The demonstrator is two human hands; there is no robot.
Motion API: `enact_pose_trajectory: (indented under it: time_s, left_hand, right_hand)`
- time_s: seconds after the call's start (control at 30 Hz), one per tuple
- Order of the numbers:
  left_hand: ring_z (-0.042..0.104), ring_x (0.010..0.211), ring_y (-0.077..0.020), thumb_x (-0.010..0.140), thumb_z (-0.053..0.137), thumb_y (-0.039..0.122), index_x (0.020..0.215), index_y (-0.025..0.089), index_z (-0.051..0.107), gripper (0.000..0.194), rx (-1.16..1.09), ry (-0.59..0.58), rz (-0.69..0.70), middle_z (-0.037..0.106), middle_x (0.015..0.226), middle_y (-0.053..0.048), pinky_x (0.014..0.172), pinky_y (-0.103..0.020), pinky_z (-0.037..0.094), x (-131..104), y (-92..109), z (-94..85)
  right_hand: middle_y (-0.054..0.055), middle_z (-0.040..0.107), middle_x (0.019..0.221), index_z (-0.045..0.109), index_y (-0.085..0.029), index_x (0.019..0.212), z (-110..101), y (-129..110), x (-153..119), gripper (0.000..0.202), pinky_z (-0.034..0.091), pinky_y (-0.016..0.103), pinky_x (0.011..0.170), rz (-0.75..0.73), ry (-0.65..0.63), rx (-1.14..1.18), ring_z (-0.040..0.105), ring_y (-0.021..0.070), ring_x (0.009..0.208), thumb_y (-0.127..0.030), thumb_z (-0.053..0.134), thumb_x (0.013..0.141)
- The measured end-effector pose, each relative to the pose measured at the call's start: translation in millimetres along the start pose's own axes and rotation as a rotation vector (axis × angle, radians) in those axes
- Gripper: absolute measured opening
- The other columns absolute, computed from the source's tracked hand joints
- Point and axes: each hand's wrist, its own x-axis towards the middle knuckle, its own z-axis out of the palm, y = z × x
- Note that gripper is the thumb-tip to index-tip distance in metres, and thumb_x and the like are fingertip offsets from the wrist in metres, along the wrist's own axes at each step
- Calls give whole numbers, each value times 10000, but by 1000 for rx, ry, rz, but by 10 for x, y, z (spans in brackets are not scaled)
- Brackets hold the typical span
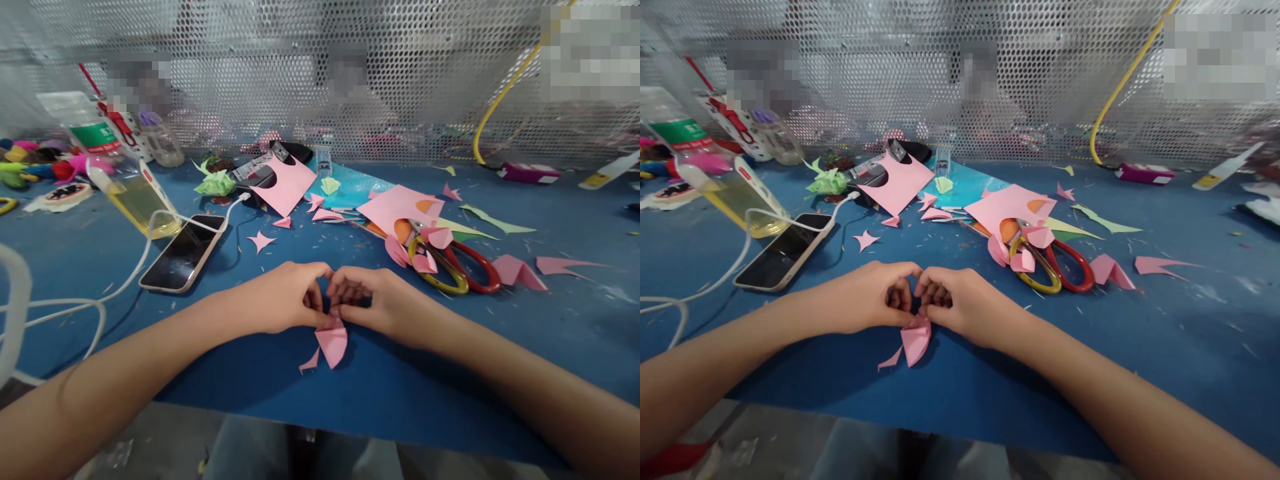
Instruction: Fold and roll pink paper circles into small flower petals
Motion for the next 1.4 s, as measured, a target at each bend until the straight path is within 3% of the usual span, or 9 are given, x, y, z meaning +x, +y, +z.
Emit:
enact_pose_trajectory:
  time_s: [0.13, 0.27, 0.37, 0.6, 0.87, 0.97, 1.13, 1.23, 1.4]
  left_hand:
    - [506, 570, -104, 745, 555, 290, 756, 182, 568, 109, 206, 58, 2, 585, 642, 27, 510, -217, 331, -80, 28, -21]
    - [525, 595, -108, 770, 526, 359, 746, 214, 644, 188, 240, 5, -3, 625, 708, 17, 533, -224, 338, -185, 30, 5]
    - [518, 604, -108, 723, 588, 343, 736, 222, 654, 138, 276, 50, -26, 621, 719, 23, 530, -223, 330, -193, 22, 57]
    - [503, 581, -110, 720, 587, 308, 702, 227, 662, 111, 313, 141, -93, 591, 690, 21, 524, -236, 308, -166, 65, 146]
    - [528, 604, -123, 776, 539, 339, 765, 227, 660, 165, 334, 139, -81, 605, 748, 14, 539, -249, 319, -202, 58, 219]
    - [564, 682, -128, 819, 493, 271, 782, 253, 657, 168, 340, 109, -7, 612, 817, 28, 601, -251, 350, -211, 57, 218]
    - [551, 682, -113, 854, 418, 138, 781, 223, 640, 248, 460, -44, 109, 601, 866, 7, 550, -227, 331, -216, 161, 165]
    - [541, 697, -127, 862, 419, 137, 865, 202, 626, 217, 601, -62, 198, 596, 945, -21, 477, -234, 275, -214, 196, 151]
    - [557, 752, -142, 894, 381, 219, 809, 177, 650, 285, 539, -14, 193, 601, 937, -32, 513, -236, 321, -167, 139, 179]
  right_hand:
    - [-26, 583, 689, 578, -180, 827, 0, -43, -7, 127, 417, 200, 548, -44, -20, -126, 522, 87, 579, -98, 520, 749]
    - [13, 604, 813, 644, -172, 846, -20, -71, -17, 144, 420, 204, 659, -182, -65, -248, 551, 101, 711, -108, 529, 788]
    - [26, 592, 840, 670, -174, 890, -46, -68, -25, 150, 413, 204, 714, -238, -110, -296, 557, 103, 757, -157, 540, 819]
    - [9, 572, 816, 642, -175, 854, -77, -74, -29, 113, 399, 209, 693, -211, -134, -359, 543, 105, 751, -201, 533, 837]
    - [-10, 554, 782, 554, -185, 778, -81, -117, -41, 94, 387, 218, 633, -132, -174, -395, 513, 107, 716, -234, 508, 843]
    - [-3, 569, 804, 556, -188, 790, -130, -47, -11, 77, 389, 226, 648, -117, -87, -426, 522, 114, 733, -243, 523, 832]
    - [37, 582, 836, 579, -182, 851, -267, 188, 93, 159, 395, 285, 651, 106, 252, -562, 531, 170, 772, -325, 571, 784]
    - [43, 590, 832, 588, -184, 821, -304, 246, 111, 191, 392, 295, 621, 200, 219, -578, 538, 186, 771, -364, 528, 801]
    - [49, 603, 815, 568, -162, 787, -238, 251, 98, 153, 393, 292, 688, 104, 187, -650, 551, 163, 770, -182, 428, 845]
